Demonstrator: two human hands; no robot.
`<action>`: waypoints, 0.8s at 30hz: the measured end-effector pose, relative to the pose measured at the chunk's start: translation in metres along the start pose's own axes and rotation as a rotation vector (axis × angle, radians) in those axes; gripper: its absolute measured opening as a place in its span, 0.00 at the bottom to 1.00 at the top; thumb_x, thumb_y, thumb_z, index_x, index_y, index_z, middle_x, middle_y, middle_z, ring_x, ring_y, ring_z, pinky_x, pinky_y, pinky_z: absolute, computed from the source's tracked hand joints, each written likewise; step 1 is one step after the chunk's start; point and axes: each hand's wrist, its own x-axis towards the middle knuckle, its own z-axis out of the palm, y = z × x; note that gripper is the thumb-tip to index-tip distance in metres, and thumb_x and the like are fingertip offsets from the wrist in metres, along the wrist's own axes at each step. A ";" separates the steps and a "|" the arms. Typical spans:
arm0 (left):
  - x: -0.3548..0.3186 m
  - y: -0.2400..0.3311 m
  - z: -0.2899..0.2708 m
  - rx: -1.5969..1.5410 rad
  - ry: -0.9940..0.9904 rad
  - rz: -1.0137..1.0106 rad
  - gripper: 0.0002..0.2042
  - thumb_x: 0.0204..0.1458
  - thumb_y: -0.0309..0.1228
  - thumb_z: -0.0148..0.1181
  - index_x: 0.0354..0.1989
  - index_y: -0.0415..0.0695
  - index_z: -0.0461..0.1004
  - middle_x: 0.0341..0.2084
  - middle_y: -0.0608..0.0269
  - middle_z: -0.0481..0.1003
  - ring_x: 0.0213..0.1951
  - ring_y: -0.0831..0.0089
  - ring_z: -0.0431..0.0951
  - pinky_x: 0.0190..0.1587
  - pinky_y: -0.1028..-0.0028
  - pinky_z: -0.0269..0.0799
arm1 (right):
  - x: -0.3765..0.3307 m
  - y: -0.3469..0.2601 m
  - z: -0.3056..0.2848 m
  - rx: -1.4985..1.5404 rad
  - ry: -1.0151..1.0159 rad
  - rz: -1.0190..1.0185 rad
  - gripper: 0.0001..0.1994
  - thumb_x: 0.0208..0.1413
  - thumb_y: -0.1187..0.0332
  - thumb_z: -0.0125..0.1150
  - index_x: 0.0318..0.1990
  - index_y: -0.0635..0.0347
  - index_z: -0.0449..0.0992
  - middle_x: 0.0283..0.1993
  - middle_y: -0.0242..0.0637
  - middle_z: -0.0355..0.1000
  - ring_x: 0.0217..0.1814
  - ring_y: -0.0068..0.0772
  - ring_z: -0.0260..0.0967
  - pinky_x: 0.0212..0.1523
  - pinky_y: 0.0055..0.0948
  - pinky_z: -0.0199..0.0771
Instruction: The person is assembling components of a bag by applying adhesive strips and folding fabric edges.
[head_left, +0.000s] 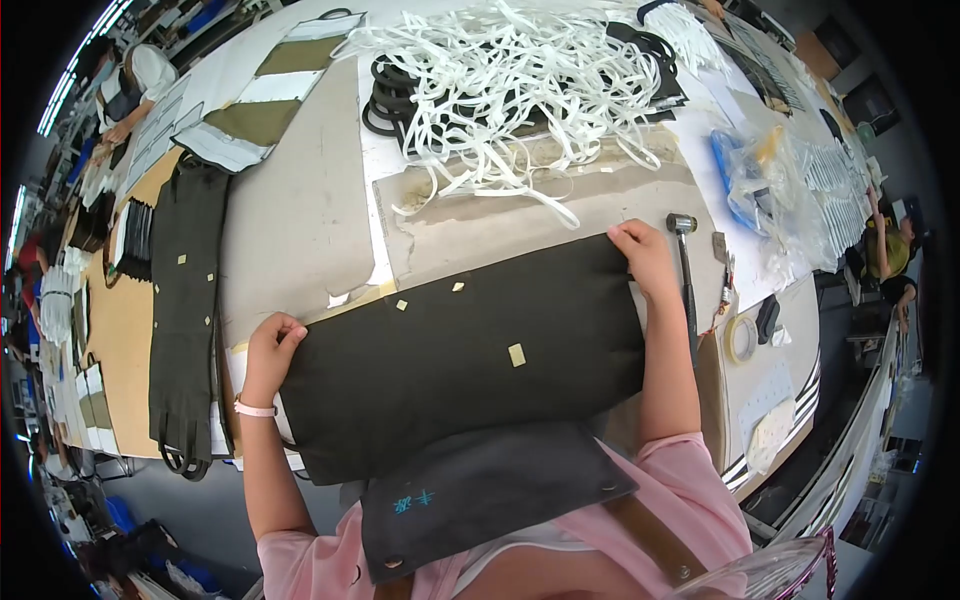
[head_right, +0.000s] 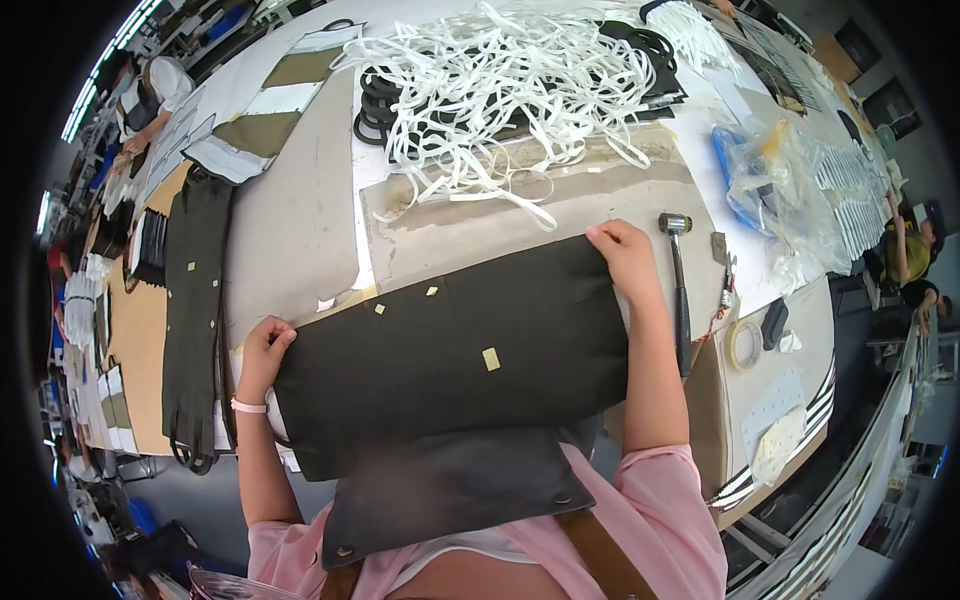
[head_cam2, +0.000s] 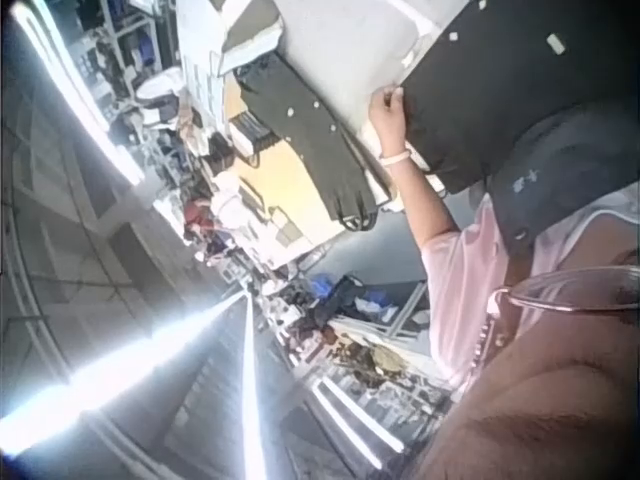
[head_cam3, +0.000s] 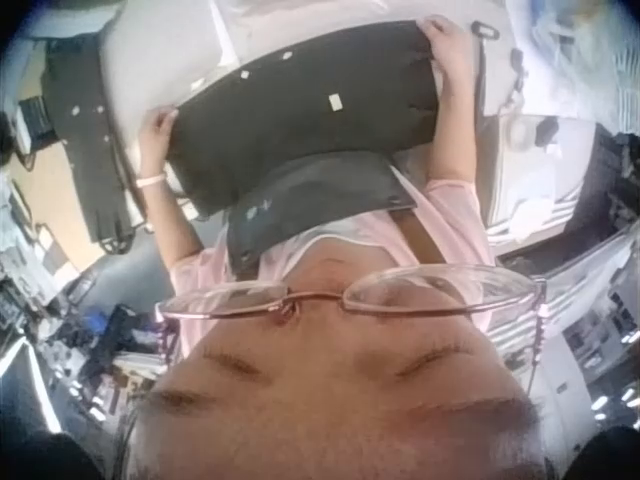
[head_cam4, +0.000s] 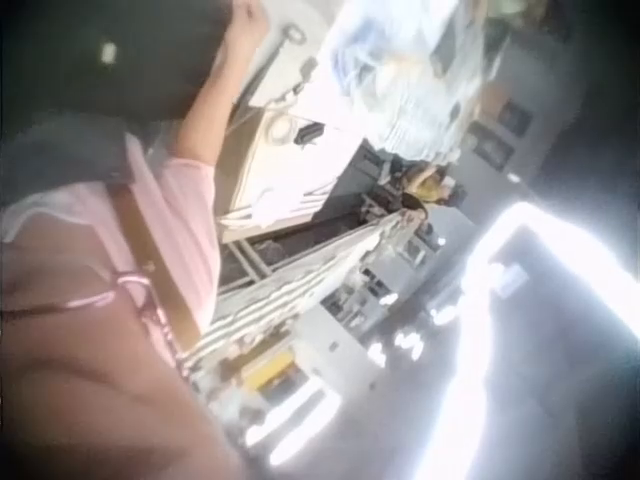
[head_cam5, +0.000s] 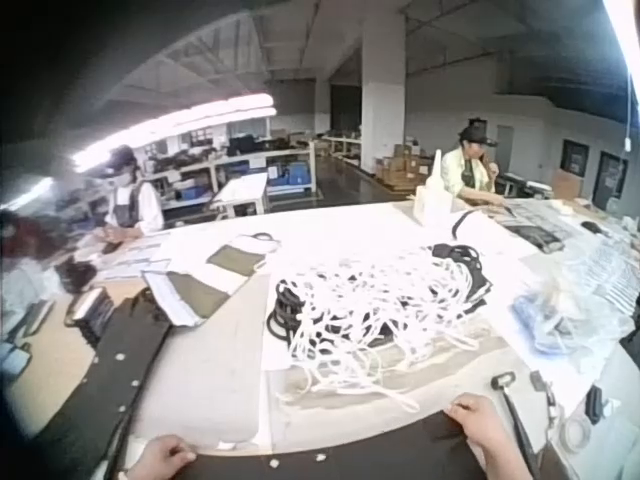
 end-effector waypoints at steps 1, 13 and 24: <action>-0.003 0.002 -0.002 -0.012 0.041 0.044 0.05 0.51 0.24 0.64 0.31 0.37 0.75 0.27 0.61 0.75 0.32 0.72 0.74 0.39 0.74 0.70 | -0.001 0.003 -0.004 0.070 0.029 0.045 0.11 0.57 0.66 0.65 0.29 0.66 0.76 0.24 0.26 0.65 0.29 0.17 0.58 0.31 0.23 0.59; 0.005 0.008 0.029 0.052 0.110 0.155 0.04 0.52 0.23 0.64 0.31 0.37 0.74 0.27 0.56 0.77 0.30 0.67 0.76 0.35 0.71 0.71 | 0.013 0.015 0.012 -0.984 0.301 -0.355 0.10 0.60 0.65 0.56 0.32 0.61 0.77 0.36 0.38 0.73 0.44 0.42 0.69 0.45 0.46 0.64; 0.002 0.004 0.040 0.344 0.239 0.283 0.08 0.56 0.30 0.60 0.28 0.40 0.73 0.24 0.53 0.74 0.30 0.51 0.73 0.36 0.59 0.66 | -0.086 -0.020 0.118 -0.896 -0.234 -0.629 0.36 0.58 0.44 0.56 0.66 0.64 0.63 0.70 0.43 0.60 0.76 0.48 0.50 0.73 0.53 0.44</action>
